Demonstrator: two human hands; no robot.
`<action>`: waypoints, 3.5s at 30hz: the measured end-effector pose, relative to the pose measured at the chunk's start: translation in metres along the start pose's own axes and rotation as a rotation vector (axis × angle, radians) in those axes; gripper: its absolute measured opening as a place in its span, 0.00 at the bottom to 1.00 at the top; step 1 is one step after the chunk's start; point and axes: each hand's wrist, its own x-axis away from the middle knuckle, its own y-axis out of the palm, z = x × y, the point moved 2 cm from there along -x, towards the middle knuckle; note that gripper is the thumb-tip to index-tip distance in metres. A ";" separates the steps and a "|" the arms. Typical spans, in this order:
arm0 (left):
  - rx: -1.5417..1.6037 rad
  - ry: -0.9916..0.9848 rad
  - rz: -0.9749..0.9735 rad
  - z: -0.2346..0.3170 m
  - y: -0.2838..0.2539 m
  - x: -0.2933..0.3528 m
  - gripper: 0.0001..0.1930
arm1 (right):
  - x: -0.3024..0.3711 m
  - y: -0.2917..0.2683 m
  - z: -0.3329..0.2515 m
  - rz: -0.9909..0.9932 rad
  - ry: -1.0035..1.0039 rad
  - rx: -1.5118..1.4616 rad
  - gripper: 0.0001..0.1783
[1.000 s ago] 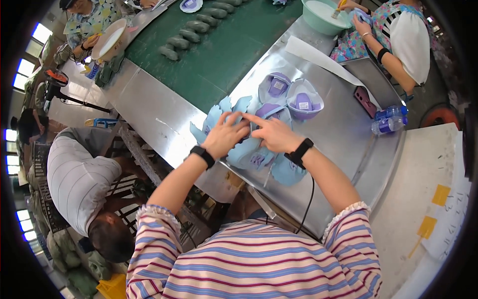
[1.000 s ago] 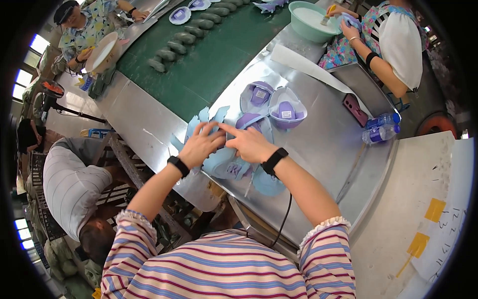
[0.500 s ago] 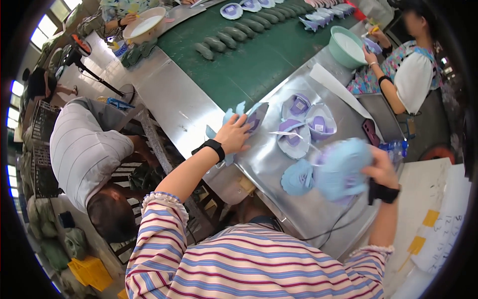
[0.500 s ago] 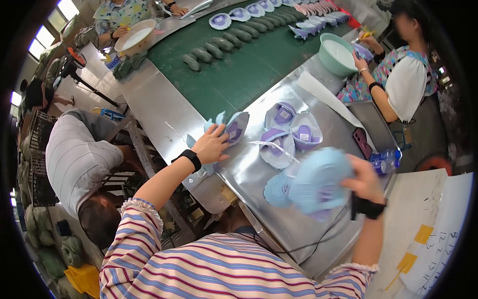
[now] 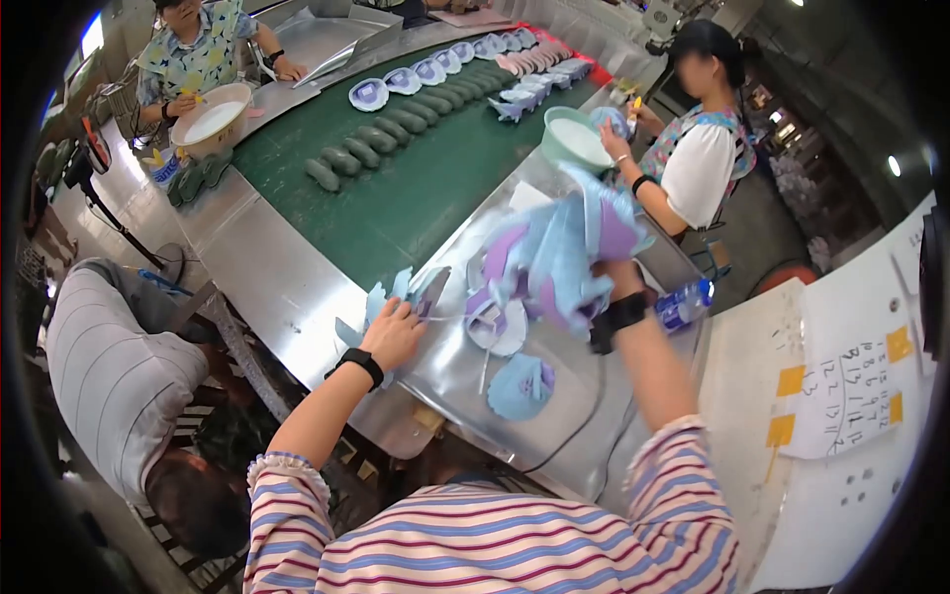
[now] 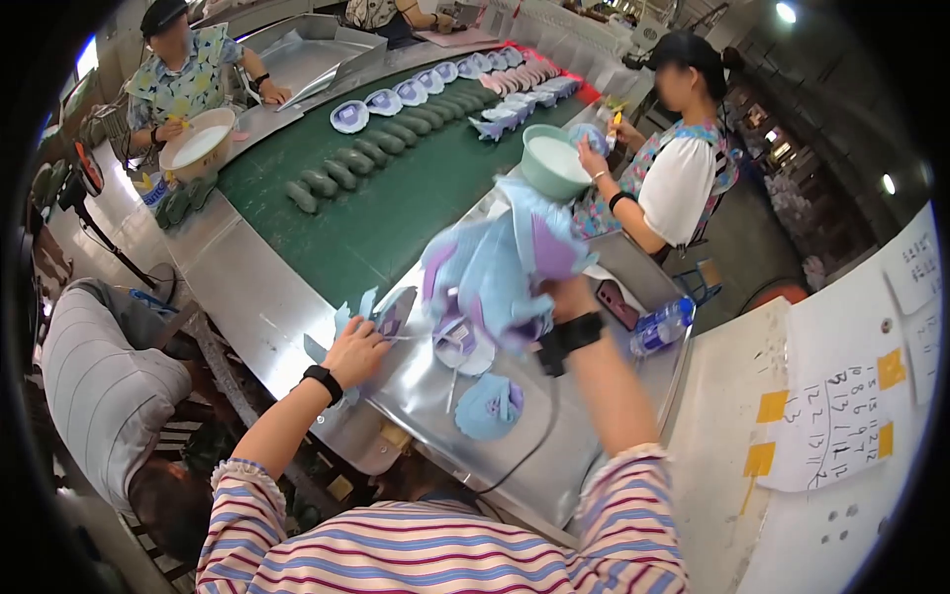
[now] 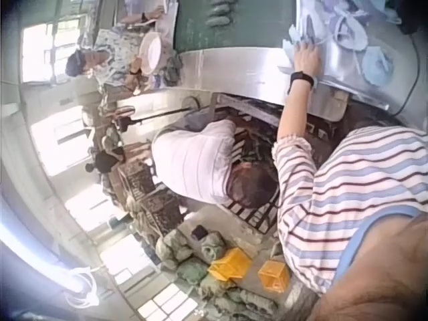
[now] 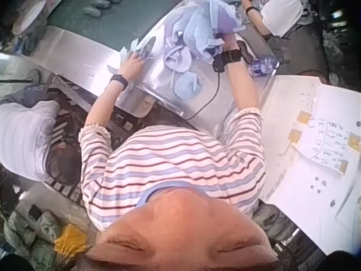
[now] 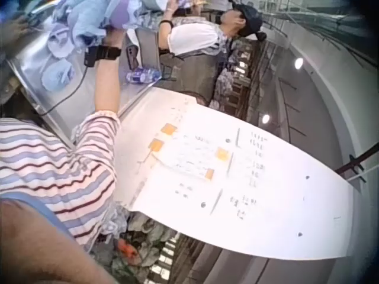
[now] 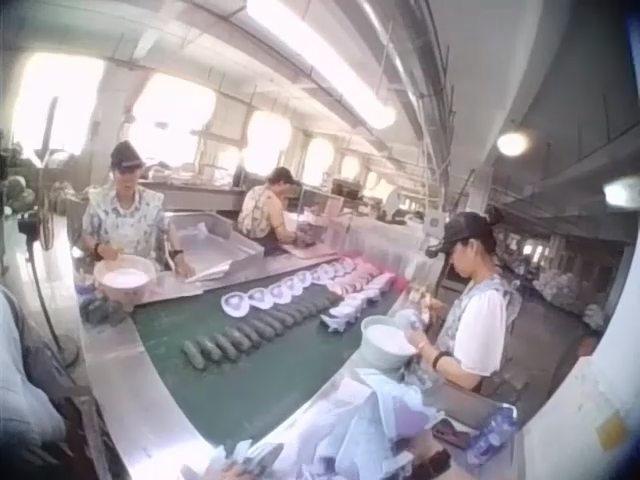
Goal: Sort and organize shoe upper components on a table, log inventory on a sheet, and move materials across the factory floor.
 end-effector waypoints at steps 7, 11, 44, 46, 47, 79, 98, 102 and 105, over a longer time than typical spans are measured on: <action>1.919 -0.423 0.619 0.025 -0.101 0.000 0.26 | -0.004 0.097 0.038 0.019 0.341 -0.726 0.17; 1.539 -0.506 0.252 0.007 -0.114 0.004 0.25 | -0.014 0.118 0.048 -0.110 0.379 -0.561 0.16; 1.451 -1.262 0.634 -0.212 -0.044 0.035 0.23 | 0.055 0.077 0.129 -0.078 0.816 -0.171 0.06; 1.226 -1.217 0.805 -0.253 -0.066 0.003 0.23 | 0.064 0.069 0.119 -0.016 0.833 -0.143 0.05; 0.900 -1.258 0.893 -0.322 -0.067 0.037 0.26 | 0.050 0.087 0.116 -0.091 0.803 -0.138 0.05; -0.019 -0.302 -0.437 -0.034 -0.018 0.087 0.55 | -0.038 0.148 0.215 -0.016 0.613 -1.053 0.37; -0.060 -0.222 -0.386 -0.103 0.022 0.040 0.59 | 0.032 0.035 0.151 0.936 0.626 -0.979 0.24; -0.291 -0.196 -0.627 -0.075 0.004 0.063 0.60 | 0.057 0.057 0.161 0.707 0.359 -0.189 0.16; -0.118 -0.156 -0.566 -0.089 0.017 0.076 0.54 | 0.041 0.123 0.160 0.102 0.468 -0.131 0.10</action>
